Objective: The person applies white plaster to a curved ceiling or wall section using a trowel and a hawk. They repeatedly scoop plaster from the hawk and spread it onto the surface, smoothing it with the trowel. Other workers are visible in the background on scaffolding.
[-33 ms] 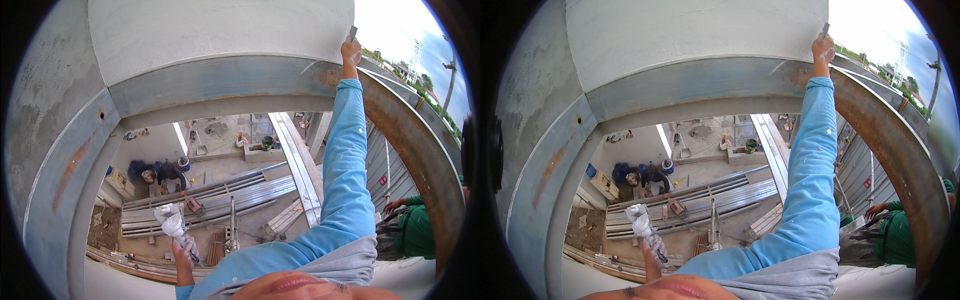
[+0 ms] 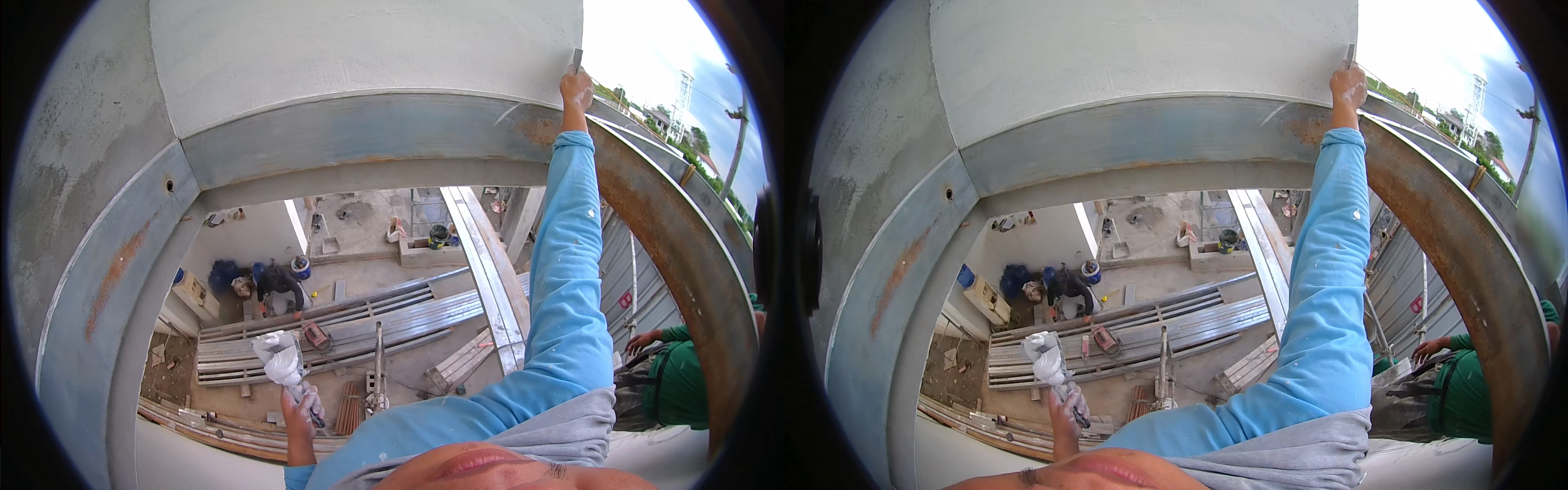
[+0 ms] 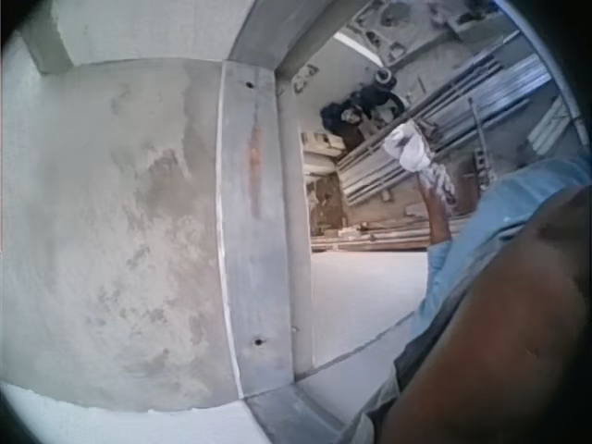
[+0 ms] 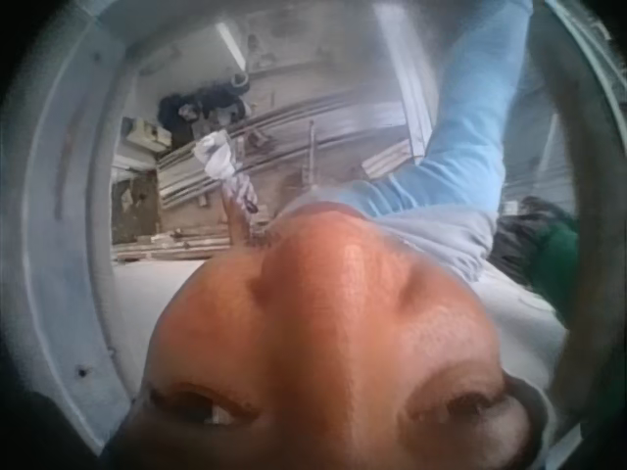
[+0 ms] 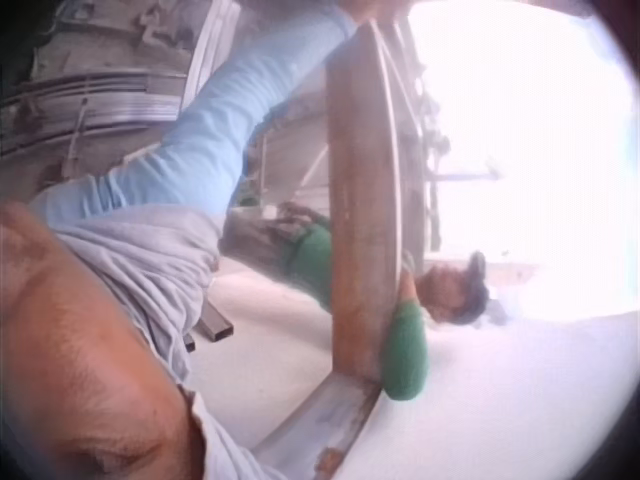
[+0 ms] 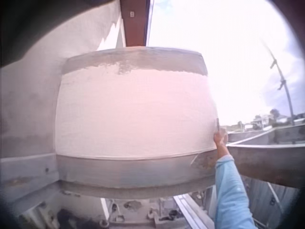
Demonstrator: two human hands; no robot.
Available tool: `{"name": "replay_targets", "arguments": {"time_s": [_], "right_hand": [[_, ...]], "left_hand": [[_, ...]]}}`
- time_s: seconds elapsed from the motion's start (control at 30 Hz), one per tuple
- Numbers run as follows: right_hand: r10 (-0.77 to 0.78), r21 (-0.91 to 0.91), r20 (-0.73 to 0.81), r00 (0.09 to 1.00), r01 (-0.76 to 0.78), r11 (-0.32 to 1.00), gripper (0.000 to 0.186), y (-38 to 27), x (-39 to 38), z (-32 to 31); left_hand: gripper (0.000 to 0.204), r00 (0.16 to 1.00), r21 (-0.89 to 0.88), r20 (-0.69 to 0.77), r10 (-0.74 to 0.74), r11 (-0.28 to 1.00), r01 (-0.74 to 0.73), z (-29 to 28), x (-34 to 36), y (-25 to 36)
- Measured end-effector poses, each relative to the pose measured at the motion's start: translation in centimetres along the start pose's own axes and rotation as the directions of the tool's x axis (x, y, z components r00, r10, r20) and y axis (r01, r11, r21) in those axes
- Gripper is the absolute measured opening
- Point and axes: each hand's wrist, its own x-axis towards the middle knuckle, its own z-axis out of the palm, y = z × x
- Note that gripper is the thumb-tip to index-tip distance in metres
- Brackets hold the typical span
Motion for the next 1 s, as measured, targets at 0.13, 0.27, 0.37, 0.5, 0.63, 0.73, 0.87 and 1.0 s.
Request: {"name": "replay_targets", "arguments": {"time_s": [0.13,0.27,0.37,0.5,0.63,0.73,0.87,1.0], "right_hand": [[-0.039,-0.002,-0.009,0.999,0.039,0.999,0.042,-3.0,-2.8,2.7],[-0.065,0.136,-0.062,0.996,0.073,0.988,0.052,-13.4,-10.6,1.8],[-0.117,0.223,-0.026,0.993,0.12,0.967,0.053,-22.5,-16.6,0.6],[-0.218,0.353,-0.023,0.976,0.212,0.911,0.056,-33.0,-23.9,1.2],[-0.396,0.411,-0.014,0.918,0.366,0.835,0.05,-40.4,-30.2,1.6],[-0.505,0.508,0.088,0.859,0.397,0.764,0.036,-44.1,-34.4,-1.1],[-0.356,0.853,0.058,0.933,0.138,0.503,0.022,-40.6,-36.5,-8.5],[-0.138,0.82,0.57,0.81,-0.549,0.165,0.023,-30.9,-43.6,-9.9]], "left_hand": [[0.035,0.999,-0.003,0.034,0.014,1.0,-0.014,1.1,0.2,0.3],[0.036,0.996,-0.025,0.068,0.057,0.998,-0.056,2.1,0.2,0.8],[0.037,0.991,-0.038,0.093,0.099,0.995,-0.096,2.7,-0.5,1.5],[0.039,0.99,-0.046,0.086,0.111,0.993,-0.107,2.1,-1.0,1.6],[0.048,0.98,-0.024,0.129,0.149,0.989,-0.148,2.2,-0.4,2.0],[0.044,0.979,-0.03,0.1,0.178,0.984,-0.175,0.8,-0.5,2.7],[0.043,0.956,-0.129,0.054,0.29,0.951,-0.281,0.6,0.1,5.0],[0.048,0.913,-0.06,-0.018,0.407,0.911,-0.408,2.4,1.9,8.3]]}}
